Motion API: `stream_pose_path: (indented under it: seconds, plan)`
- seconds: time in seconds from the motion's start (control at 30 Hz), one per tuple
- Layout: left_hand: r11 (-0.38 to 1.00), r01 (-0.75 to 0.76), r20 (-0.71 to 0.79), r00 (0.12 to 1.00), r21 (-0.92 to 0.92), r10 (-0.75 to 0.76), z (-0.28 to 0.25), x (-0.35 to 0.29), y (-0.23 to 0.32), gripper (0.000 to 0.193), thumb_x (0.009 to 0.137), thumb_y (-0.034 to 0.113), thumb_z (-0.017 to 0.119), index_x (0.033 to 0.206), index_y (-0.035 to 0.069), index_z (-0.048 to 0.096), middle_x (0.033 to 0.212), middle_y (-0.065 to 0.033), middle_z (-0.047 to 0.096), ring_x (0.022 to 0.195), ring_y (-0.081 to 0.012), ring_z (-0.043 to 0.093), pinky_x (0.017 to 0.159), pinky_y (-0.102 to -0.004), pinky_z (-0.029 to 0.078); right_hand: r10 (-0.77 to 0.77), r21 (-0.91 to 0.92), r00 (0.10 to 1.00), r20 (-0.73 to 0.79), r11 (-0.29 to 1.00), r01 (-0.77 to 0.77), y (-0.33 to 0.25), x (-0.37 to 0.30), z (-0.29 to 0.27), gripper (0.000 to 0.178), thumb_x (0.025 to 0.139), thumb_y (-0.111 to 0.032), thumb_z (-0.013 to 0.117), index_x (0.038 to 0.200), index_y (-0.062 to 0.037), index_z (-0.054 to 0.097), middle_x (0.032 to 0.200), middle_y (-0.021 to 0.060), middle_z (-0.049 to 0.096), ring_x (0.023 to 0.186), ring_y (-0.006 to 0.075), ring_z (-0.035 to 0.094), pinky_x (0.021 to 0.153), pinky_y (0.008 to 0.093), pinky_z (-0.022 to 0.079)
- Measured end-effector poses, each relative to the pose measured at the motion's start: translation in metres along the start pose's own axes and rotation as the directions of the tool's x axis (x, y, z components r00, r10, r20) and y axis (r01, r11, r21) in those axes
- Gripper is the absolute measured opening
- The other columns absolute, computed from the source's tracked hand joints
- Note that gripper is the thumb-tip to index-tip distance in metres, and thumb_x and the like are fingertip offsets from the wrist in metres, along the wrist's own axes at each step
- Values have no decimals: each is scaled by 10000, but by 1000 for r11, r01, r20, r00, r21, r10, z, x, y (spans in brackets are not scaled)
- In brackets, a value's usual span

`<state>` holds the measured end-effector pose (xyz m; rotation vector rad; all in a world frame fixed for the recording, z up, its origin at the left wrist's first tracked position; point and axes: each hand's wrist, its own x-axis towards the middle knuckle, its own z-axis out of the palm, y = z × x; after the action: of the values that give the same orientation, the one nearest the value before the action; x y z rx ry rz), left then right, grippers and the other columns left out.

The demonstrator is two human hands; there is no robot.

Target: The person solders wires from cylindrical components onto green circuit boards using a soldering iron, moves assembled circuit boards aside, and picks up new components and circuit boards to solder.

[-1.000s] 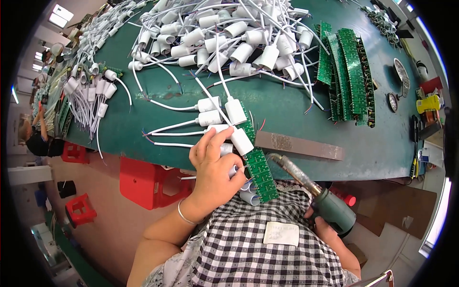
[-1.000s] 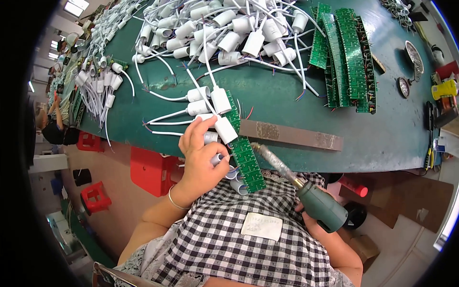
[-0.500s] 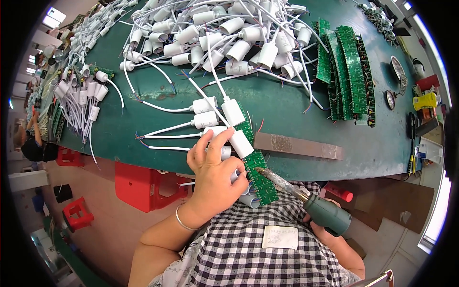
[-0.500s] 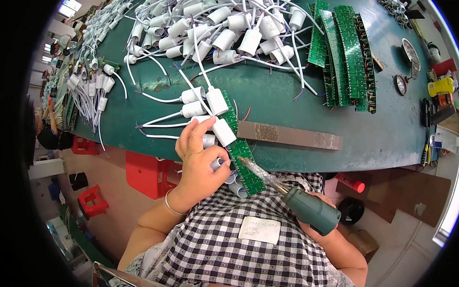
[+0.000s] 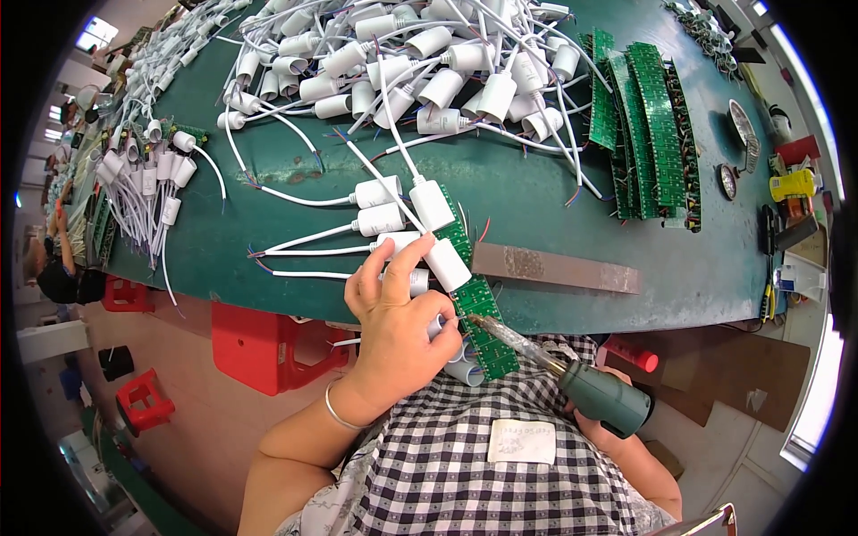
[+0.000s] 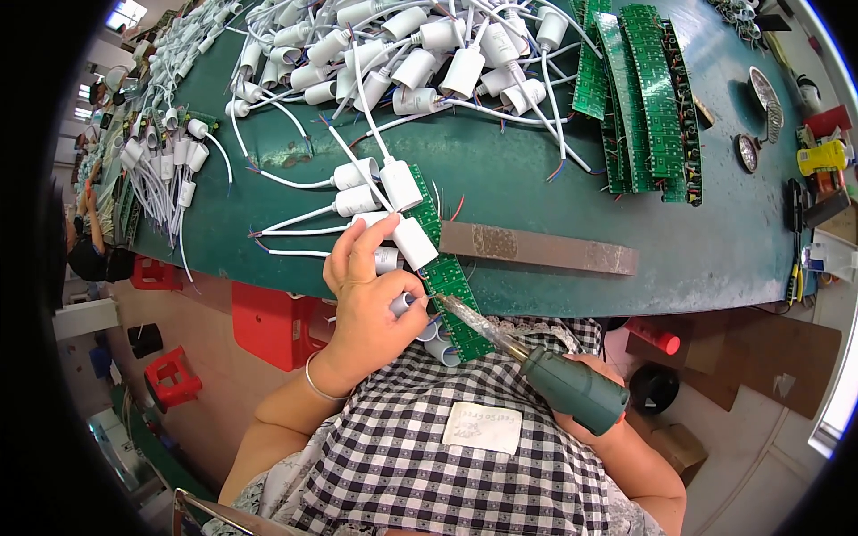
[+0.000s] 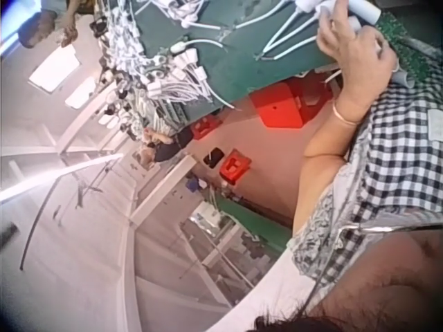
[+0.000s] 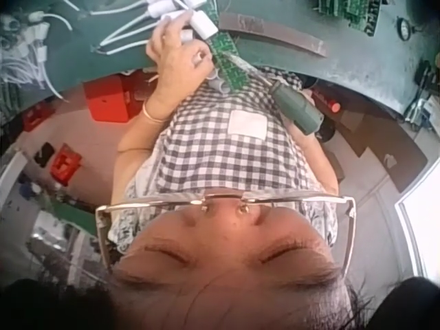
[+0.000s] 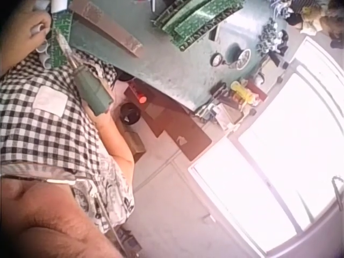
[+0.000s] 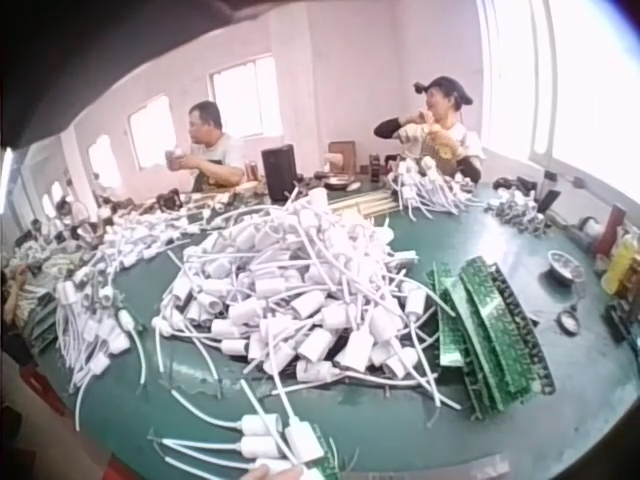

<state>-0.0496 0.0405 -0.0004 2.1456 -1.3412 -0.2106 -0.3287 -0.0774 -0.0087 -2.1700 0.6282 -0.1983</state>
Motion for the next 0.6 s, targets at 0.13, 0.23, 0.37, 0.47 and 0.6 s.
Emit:
stream_pose_path:
  seconds: [0.13,0.23,0.37,0.47,0.6]
  plan:
    - [1000,6,16,1000,9,-6,0,-1,0,81,609,107,686,626,142,614,1402,-61,403,1301,-389,257,1024,-487,149,-81,12,993,-81,997,82,-4,6,2,113,745,-104,601,836,-43,628,673,34,637,634,194,611,708,335,457]
    - [1000,18,34,999,12,-18,0,-1,0,81,612,103,692,631,150,628,1410,-61,393,1312,-399,246,1043,-478,137,-31,66,997,-64,997,35,-9,8,2,115,751,-108,603,841,-42,630,673,34,634,635,191,612,729,329,453]
    - [1000,22,26,999,12,-23,0,-1,1,84,609,105,694,628,151,626,1412,-62,390,1315,-397,241,1043,-478,135,-31,60,997,-74,998,36,-4,6,4,126,774,-112,600,869,-33,621,687,34,635,636,185,611,722,332,458]
    - [1000,24,33,999,9,-24,1,-1,1,87,608,101,693,629,148,622,1413,-64,387,1317,-397,237,1042,-480,134,-197,-41,980,-40,980,196,-3,7,2,150,797,-107,595,917,-17,603,695,41,632,624,167,605,716,326,464]
    - [999,30,16,999,18,-31,3,-2,1,95,607,94,692,631,143,614,1413,-65,386,1316,-397,241,1042,-482,136,21,137,999,-28,990,-17,-8,5,2,124,812,-104,593,908,-27,607,771,43,642,650,179,602,745,343,459]
